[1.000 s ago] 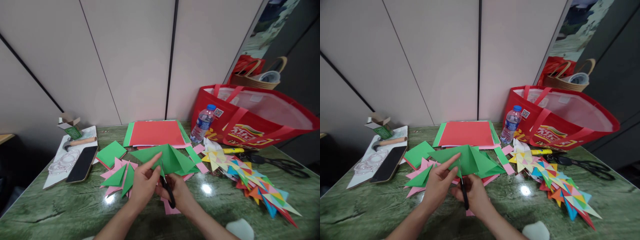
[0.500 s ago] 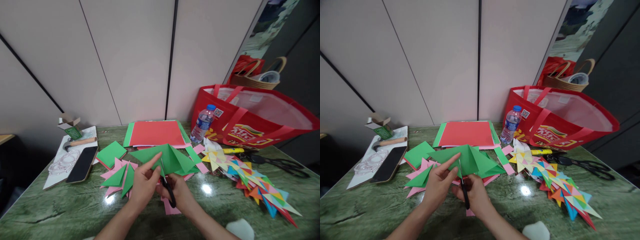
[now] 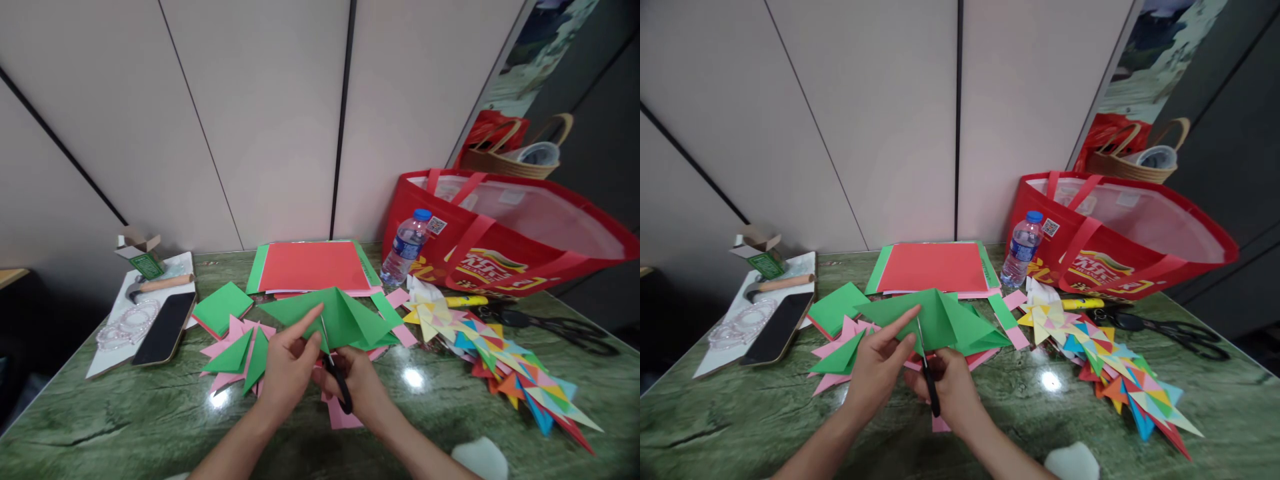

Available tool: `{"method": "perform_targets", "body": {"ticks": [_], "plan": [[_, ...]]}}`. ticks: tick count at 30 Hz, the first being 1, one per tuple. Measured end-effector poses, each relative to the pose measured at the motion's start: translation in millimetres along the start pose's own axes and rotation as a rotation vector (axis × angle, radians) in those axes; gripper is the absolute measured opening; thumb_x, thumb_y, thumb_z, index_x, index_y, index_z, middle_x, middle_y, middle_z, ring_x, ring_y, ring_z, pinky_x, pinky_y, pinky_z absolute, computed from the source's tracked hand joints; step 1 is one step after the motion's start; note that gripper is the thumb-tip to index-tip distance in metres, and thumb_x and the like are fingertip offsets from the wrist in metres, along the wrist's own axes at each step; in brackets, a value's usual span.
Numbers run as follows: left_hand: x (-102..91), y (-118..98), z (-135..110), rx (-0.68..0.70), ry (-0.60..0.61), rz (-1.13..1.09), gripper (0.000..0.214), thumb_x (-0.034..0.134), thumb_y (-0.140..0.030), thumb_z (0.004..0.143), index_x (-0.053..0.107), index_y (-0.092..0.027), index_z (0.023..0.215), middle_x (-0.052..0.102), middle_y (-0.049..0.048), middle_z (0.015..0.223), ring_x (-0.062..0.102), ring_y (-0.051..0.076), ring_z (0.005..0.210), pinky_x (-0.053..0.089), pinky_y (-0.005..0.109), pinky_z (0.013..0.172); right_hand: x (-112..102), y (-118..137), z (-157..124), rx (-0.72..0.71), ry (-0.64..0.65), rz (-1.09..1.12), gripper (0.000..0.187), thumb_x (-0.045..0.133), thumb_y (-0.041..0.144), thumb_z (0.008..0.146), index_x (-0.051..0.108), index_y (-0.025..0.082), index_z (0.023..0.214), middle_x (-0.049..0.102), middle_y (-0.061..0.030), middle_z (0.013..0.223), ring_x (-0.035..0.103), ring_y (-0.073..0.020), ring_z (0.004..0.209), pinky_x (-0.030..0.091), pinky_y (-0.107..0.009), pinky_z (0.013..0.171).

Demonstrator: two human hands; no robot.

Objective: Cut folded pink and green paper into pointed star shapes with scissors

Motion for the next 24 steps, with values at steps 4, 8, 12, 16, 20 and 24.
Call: {"method": "perform_targets", "body": {"ticks": [4,8,12,16,20,24], "plan": [[-0.4,5,1,0.012,0.016,-0.032,0.049,0.057,-0.027,0.076,0.056,-0.014,0.123,0.038,-0.0051,0.052,0.033,0.007,0.046,0.031,0.018,0.045,0,1,0,0.013,0.003,-0.014,0.043,0.078,0.044,0.045,0.043,0.021,0.054,0.044,0.0086,0.04,0.037,-0.008,0.035,0.034,-0.022,0.038],[0.1,5,1,0.004,0.023,-0.064,0.05,0.057,-0.029,0.076,0.055,-0.014,0.124,0.039,-0.0051,0.052,0.037,0.008,0.046,0.032,0.018,0.045,-1,1,0,0.02,-0.001,-0.032,0.043,0.077,0.044,0.046,0.042,0.021,0.054,0.048,0.0072,0.04,0.04,-0.0086,0.034,0.035,-0.022,0.036],[1.2,3,0,-0.031,0.022,-0.051,0.053,0.057,-0.03,0.075,0.054,-0.012,0.125,0.039,-0.0053,0.048,0.039,0.008,0.044,0.032,0.018,0.042,-1,0,1,0.019,0.005,-0.048,0.042,0.076,0.045,0.048,0.041,0.021,0.054,0.047,0.0071,0.037,0.042,-0.0095,0.033,0.034,-0.022,0.036],[1.3,1,-1,-0.032,0.024,-0.04,0.055,0.056,-0.031,0.075,0.052,-0.011,0.126,0.038,-0.0055,0.047,0.038,0.008,0.043,0.031,0.018,0.04,-1,-2,1,0.008,0.005,-0.053,0.044,0.076,0.045,0.048,0.039,0.021,0.053,0.047,0.0072,0.035,0.044,-0.0097,0.032,0.034,-0.021,0.034],[-3.5,0,1,0.036,0.007,-0.046,0.055,0.059,-0.029,0.075,0.051,-0.013,0.127,0.039,-0.0062,0.047,0.029,0.006,0.042,0.027,0.017,0.04,-1,-2,1,-0.019,0.01,-0.034,0.043,0.076,0.045,0.05,0.042,0.021,0.056,0.049,0.0076,0.036,0.044,-0.009,0.032,0.035,-0.02,0.034],[-14.0,-1,6,0.106,-0.068,-0.055,0.052,0.061,-0.03,0.074,0.054,-0.018,0.125,0.05,-0.0039,0.052,0.023,0.007,0.043,0.02,0.019,0.038,-2,-2,0,-0.025,0.032,-0.015,0.043,0.077,0.047,0.05,0.045,0.02,0.059,0.049,0.0084,0.038,0.044,-0.0086,0.032,0.036,-0.02,0.034]]}}
Point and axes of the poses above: each hand's wrist, its own z-axis towards the middle knuckle, its own x-axis out of the palm, y = z × x, the point moved 3 cm from there along z, towards the middle knuckle
